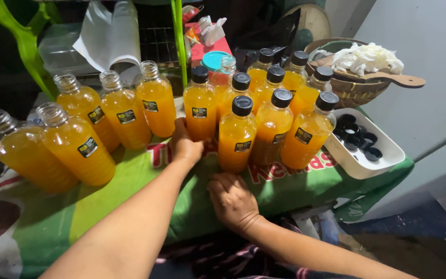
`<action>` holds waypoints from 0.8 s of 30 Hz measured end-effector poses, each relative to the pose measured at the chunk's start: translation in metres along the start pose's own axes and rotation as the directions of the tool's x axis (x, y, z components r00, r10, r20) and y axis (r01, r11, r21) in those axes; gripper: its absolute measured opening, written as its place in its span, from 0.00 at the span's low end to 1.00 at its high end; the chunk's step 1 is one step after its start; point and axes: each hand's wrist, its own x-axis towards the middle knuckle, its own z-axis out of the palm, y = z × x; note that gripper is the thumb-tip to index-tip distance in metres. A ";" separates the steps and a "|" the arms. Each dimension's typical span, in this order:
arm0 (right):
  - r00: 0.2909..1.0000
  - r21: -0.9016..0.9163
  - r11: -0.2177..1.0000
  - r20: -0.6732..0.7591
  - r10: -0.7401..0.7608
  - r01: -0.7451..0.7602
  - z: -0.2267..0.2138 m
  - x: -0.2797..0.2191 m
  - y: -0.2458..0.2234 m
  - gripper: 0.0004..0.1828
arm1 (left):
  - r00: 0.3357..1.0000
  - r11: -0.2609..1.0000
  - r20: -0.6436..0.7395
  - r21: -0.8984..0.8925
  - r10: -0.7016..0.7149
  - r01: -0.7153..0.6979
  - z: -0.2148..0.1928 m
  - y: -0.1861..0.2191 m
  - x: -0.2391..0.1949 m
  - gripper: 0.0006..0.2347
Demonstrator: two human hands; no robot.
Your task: The person repeatedly picks up black bottle caps and screws them onto plastic bottles filled with orange liquid. The person arranges the capped bottles in rows on a green sack-covered table.
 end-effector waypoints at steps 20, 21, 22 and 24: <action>0.999 -0.031 0.999 0.032 0.014 -0.013 0.004 -0.005 0.004 0.08 | 0.989 0.964 0.130 0.262 -0.072 0.036 -0.007 -0.013 -0.049 0.31; 0.998 -0.036 0.999 0.050 0.028 -0.027 0.005 -0.006 0.004 0.07 | 0.983 0.971 0.161 0.235 -0.083 0.044 -0.018 -0.011 -0.058 0.31; 0.999 -0.041 0.999 0.033 0.022 -0.021 0.007 -0.006 0.004 0.07 | 0.990 0.973 0.144 0.226 0.013 -0.045 -0.030 -0.008 -0.067 0.32; 1.000 -0.054 0.998 -0.001 0.013 -0.013 0.009 -0.006 0.005 0.08 | 0.972 0.951 0.112 0.213 0.205 -0.225 -0.052 -0.001 -0.085 0.32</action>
